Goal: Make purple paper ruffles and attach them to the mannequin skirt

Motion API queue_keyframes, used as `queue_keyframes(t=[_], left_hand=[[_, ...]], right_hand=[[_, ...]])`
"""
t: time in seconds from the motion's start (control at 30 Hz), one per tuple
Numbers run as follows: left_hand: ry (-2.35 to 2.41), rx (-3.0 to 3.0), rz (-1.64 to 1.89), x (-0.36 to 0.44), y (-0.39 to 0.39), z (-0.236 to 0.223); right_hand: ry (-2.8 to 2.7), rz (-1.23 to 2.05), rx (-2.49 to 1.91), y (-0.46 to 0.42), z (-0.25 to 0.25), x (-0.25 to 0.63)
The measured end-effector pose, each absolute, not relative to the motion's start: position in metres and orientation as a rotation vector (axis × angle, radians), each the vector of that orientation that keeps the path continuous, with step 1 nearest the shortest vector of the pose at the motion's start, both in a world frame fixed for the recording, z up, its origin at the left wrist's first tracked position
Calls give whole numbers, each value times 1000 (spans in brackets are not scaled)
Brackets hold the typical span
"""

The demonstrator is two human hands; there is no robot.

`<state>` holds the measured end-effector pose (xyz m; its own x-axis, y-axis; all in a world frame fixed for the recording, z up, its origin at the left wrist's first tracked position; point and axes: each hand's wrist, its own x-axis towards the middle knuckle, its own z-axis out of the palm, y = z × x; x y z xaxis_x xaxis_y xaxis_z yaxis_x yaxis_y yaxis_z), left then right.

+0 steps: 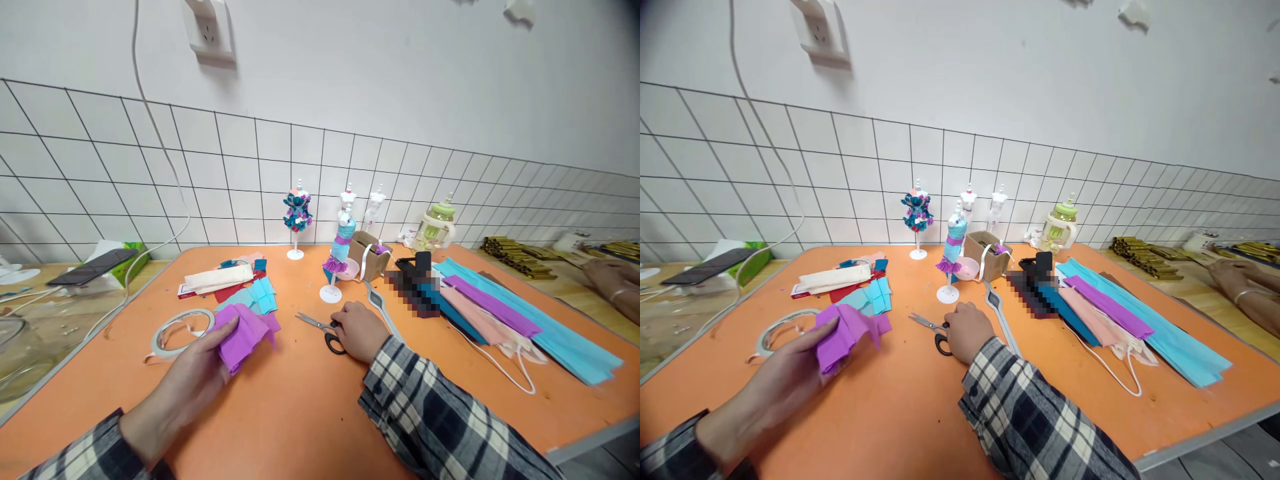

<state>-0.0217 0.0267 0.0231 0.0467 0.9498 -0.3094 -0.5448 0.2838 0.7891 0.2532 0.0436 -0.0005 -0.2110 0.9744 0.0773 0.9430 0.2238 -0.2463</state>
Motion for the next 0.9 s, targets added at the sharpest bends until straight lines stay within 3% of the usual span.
queue_keyframes(t=[0.13, 0.57, 0.63, 0.8, 0.9], left_hand=[[902, 558, 1357, -29, 33, 23], [823, 485, 1506, -25, 33, 26], [832, 465, 1489, -28, 35, 28], [782, 408, 1382, -39, 37, 36], [730, 489, 1390, -39, 35, 39]], right_hand=[[-2347, 33, -2050, 31, 11, 240], [-2364, 179, -2075, 21, 16, 229], [-2263, 436, -1896, 21, 11, 226], [-1692, 1725, -1300, 17, 0, 218], [-1629, 2276, -933, 6, 1, 212]])
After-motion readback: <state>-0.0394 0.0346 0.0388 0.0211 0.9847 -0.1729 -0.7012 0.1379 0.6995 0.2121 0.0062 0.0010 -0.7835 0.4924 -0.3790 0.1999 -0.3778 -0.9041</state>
